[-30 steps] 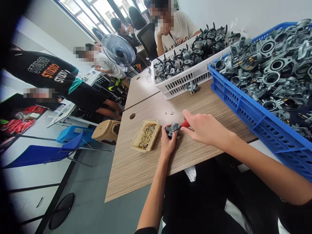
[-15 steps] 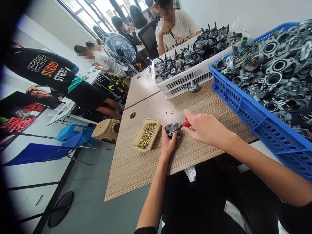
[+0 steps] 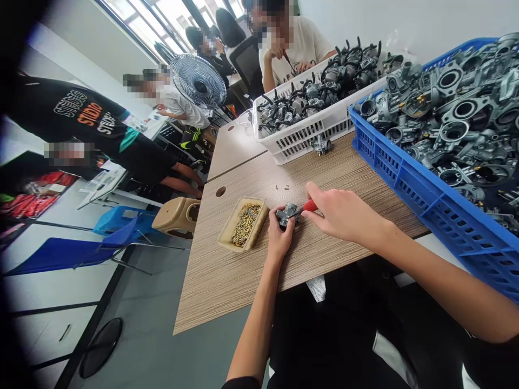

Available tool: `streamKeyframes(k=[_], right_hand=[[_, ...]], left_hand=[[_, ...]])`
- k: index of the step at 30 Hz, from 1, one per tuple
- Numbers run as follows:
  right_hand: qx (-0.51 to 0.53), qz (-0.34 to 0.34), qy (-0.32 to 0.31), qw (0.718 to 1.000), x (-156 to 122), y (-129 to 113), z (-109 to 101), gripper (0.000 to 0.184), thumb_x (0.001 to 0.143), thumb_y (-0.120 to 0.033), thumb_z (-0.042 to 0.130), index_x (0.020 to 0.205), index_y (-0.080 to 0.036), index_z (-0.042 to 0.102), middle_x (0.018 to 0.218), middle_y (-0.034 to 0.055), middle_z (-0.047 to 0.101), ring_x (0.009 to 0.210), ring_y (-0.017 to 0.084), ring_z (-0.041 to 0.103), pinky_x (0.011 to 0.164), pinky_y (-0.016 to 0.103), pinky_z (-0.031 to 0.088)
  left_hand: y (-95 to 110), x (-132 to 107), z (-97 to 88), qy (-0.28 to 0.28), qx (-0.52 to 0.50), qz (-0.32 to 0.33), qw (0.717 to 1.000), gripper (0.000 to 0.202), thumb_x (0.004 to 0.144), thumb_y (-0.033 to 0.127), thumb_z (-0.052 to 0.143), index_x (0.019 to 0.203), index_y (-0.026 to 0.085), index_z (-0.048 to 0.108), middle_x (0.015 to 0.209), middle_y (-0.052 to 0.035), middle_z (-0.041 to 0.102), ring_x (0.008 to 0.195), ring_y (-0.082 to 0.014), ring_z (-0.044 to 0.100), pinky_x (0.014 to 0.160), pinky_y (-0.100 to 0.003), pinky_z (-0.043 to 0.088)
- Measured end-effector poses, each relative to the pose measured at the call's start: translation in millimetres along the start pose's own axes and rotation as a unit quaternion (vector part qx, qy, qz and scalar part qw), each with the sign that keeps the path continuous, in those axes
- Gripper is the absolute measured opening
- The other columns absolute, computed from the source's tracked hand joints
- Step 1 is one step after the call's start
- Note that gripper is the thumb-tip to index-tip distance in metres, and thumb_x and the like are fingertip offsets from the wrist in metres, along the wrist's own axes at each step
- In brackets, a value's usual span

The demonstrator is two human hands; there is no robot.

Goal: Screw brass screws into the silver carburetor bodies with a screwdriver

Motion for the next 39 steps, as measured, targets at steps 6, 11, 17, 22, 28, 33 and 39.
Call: streamKeyframes(k=[6,11,17,22,28,33,39], right_hand=[[0.003,-0.001,0.0,1.0,-0.1,0.0,0.0,0.017,0.105,-0.035,0.063,0.11,-0.022,0.053,0.079,0.0028,0.076,0.074,0.027,0.077,0.062,0.03,0.04],[-0.001,0.0,0.003,1.0,-0.5,0.3,0.0,0.017,0.105,-0.035,0.063,0.111,-0.022,0.054,0.078,0.0027,0.076,0.074,0.027,0.077,0.062,0.03,0.04],[0.003,-0.003,0.003,1.0,-0.4,-0.3,-0.8,0.016,0.105,-0.036,0.061,0.11,-0.023,0.054,0.079,0.003,0.076,0.074,0.027,0.076,0.062,0.03,0.041],[0.006,0.0,0.001,1.0,-0.2,-0.6,-1.4,0.016,0.104,-0.035,0.062,0.109,-0.023,0.054,0.078,0.0032,0.075,0.073,0.027,0.076,0.062,0.03,0.041],[0.0,0.01,-0.009,1.0,0.1,-0.8,-1.2,0.016,0.105,-0.035,0.061,0.11,-0.023,0.053,0.081,0.0036,0.077,0.074,0.027,0.075,0.062,0.03,0.039],[-0.005,0.011,-0.006,1.0,0.7,0.3,-0.1,0.017,0.105,-0.036,0.062,0.11,-0.023,0.053,0.08,0.0031,0.076,0.074,0.027,0.076,0.062,0.03,0.037],[-0.001,0.006,0.001,1.0,1.0,1.5,1.2,0.017,0.104,-0.036,0.062,0.11,-0.023,0.054,0.081,0.0038,0.077,0.075,0.027,0.076,0.062,0.03,0.039]], left_hand=[[-0.1,-0.3,-0.3,-0.003,0.0,-0.004,1.0,0.038,0.094,0.036,0.067,0.127,0.025,0.052,0.118,-0.008,0.072,0.098,-0.0219,0.069,0.091,-0.035,0.053],[-0.5,0.0,-0.1,0.0,-0.001,-0.004,1.0,0.038,0.094,0.038,0.067,0.126,0.025,0.052,0.114,-0.0068,0.072,0.094,-0.0209,0.068,0.088,-0.033,0.053],[-1.1,-0.2,-0.1,0.0,-0.001,-0.006,1.0,0.039,0.094,0.038,0.067,0.127,0.024,0.052,0.114,-0.0069,0.072,0.095,-0.0208,0.068,0.088,-0.033,0.053],[-0.3,-0.5,-0.3,0.001,-0.001,-0.006,1.0,0.038,0.095,0.037,0.067,0.127,0.024,0.053,0.113,-0.0067,0.073,0.092,-0.0206,0.069,0.086,-0.033,0.053],[0.8,-0.2,-0.2,0.006,0.0,-0.004,1.0,0.037,0.095,0.036,0.067,0.127,0.024,0.053,0.113,-0.0071,0.073,0.095,-0.0218,0.07,0.089,-0.034,0.053],[0.2,0.1,-0.2,0.011,-0.001,0.0,1.0,0.037,0.095,0.037,0.067,0.126,0.024,0.053,0.116,-0.0081,0.073,0.099,-0.0223,0.07,0.091,-0.035,0.053],[-0.4,-0.3,-0.2,0.009,0.002,-0.007,1.0,0.037,0.095,0.037,0.067,0.127,0.024,0.053,0.115,-0.008,0.073,0.096,-0.022,0.07,0.088,-0.035,0.053]])
Point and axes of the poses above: each hand's wrist, its own x-axis towards the middle knuckle, its own z-axis out of the palm, y = z × x, the point moved 3 cm from there along x, towards the middle knuckle
